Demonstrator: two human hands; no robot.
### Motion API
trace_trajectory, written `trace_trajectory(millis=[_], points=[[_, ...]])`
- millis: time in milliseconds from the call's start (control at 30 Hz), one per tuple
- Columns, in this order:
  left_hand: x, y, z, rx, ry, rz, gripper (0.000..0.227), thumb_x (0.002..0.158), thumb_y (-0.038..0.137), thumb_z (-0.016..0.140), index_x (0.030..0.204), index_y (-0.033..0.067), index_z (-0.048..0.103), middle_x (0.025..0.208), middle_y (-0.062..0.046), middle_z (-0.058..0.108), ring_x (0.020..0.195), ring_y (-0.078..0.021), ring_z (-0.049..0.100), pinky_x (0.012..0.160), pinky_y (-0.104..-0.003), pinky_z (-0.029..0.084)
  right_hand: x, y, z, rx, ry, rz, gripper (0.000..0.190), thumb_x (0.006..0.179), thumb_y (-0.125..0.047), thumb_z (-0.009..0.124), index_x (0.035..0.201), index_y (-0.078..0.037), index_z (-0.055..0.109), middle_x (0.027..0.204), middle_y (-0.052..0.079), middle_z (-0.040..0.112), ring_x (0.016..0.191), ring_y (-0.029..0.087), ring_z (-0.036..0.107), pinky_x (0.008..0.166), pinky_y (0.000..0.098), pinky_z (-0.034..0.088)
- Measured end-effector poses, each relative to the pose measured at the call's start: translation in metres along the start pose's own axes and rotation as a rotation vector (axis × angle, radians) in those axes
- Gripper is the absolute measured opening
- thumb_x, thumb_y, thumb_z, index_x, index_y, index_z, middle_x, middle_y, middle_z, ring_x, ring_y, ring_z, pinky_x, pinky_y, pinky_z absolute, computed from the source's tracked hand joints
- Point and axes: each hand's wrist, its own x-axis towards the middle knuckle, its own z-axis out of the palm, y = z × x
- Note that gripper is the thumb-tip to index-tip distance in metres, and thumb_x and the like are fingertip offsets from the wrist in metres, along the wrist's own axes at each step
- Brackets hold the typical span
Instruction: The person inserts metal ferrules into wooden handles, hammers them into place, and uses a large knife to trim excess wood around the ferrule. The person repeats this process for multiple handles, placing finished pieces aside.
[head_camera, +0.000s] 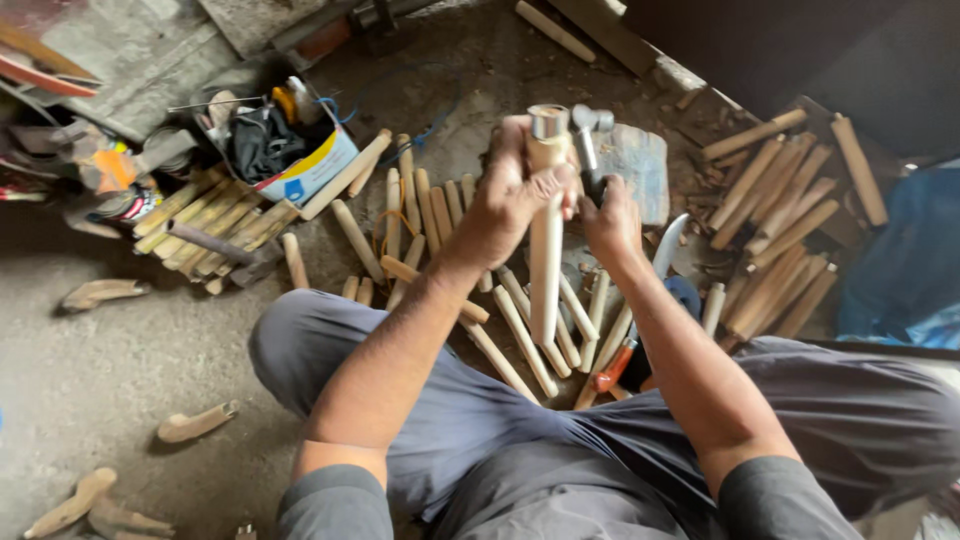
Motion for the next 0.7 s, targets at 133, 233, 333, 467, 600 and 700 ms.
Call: trace_trajectory(millis=[133,233,333,467,600,700], points=[[-0.009,0.010,0.003,-0.054,-0.080,-0.021,0.038,0.107,0.041,0.062,0.125,0.0113,0.046,0.109,-0.008,0.062,0.092,-0.0175,0.066,0.081,-0.037,0.064,-0.016,0.008,0.019,-0.050,0.001,-0.103,0.042,0.085,-0.011,0.072,0.124,-0.005,0.059,0.112,0.025,0.057,0.097,0.047,0.061,0.079,0.0529,0.051],[-0.014,0.010,0.003,-0.147,-0.064,-0.114,0.045,0.102,0.042,0.065,0.129,0.0090,0.052,0.098,-0.008,0.065,0.086,-0.0169,0.067,0.077,-0.034,0.061,-0.021,0.030,0.014,0.005,0.011,-0.019,0.034,0.093,-0.013,0.070,0.126,-0.007,0.063,0.113,0.019,0.056,0.097,0.037,0.061,0.081,0.0468,0.053],[-0.018,0.008,-0.001,-0.219,-0.046,-0.136,0.052,0.100,0.043,0.067,0.137,0.0078,0.057,0.096,-0.006,0.065,0.086,-0.0165,0.067,0.081,-0.035,0.061,-0.021,0.080,0.010,0.109,0.350,0.108,0.012,0.112,-0.018,0.062,0.112,-0.006,0.066,0.114,0.011,0.057,0.103,0.023,0.061,0.089,0.0363,0.055],[-0.021,0.007,-0.003,-0.317,-0.015,-0.146,0.048,0.103,0.038,0.071,0.133,0.0028,0.059,0.103,-0.008,0.065,0.092,-0.0192,0.067,0.087,-0.038,0.060,-0.043,0.158,0.028,-0.012,0.385,0.575,0.024,0.105,-0.024,0.065,0.105,-0.001,0.058,0.113,0.016,0.052,0.103,0.029,0.055,0.089,0.0425,0.048],[-0.023,0.009,-0.003,-0.389,0.027,-0.161,0.054,0.103,0.036,0.071,0.143,0.0053,0.052,0.104,-0.010,0.066,0.093,-0.0195,0.067,0.088,-0.038,0.060,-0.081,0.202,0.056,-0.077,0.401,0.776,0.035,0.098,-0.027,0.070,0.118,-0.002,0.056,0.122,0.019,0.054,0.114,0.036,0.056,0.102,0.0482,0.047],[-0.024,0.009,-0.003,-0.432,0.049,-0.192,0.057,0.103,0.033,0.068,0.148,0.0049,0.049,0.109,-0.011,0.065,0.093,-0.0197,0.068,0.086,-0.038,0.060,-0.106,0.213,0.068,-0.313,0.166,0.940,0.053,0.086,-0.026,0.076,0.124,0.000,0.051,0.127,0.026,0.050,0.119,0.044,0.051,0.101,0.0522,0.045]])
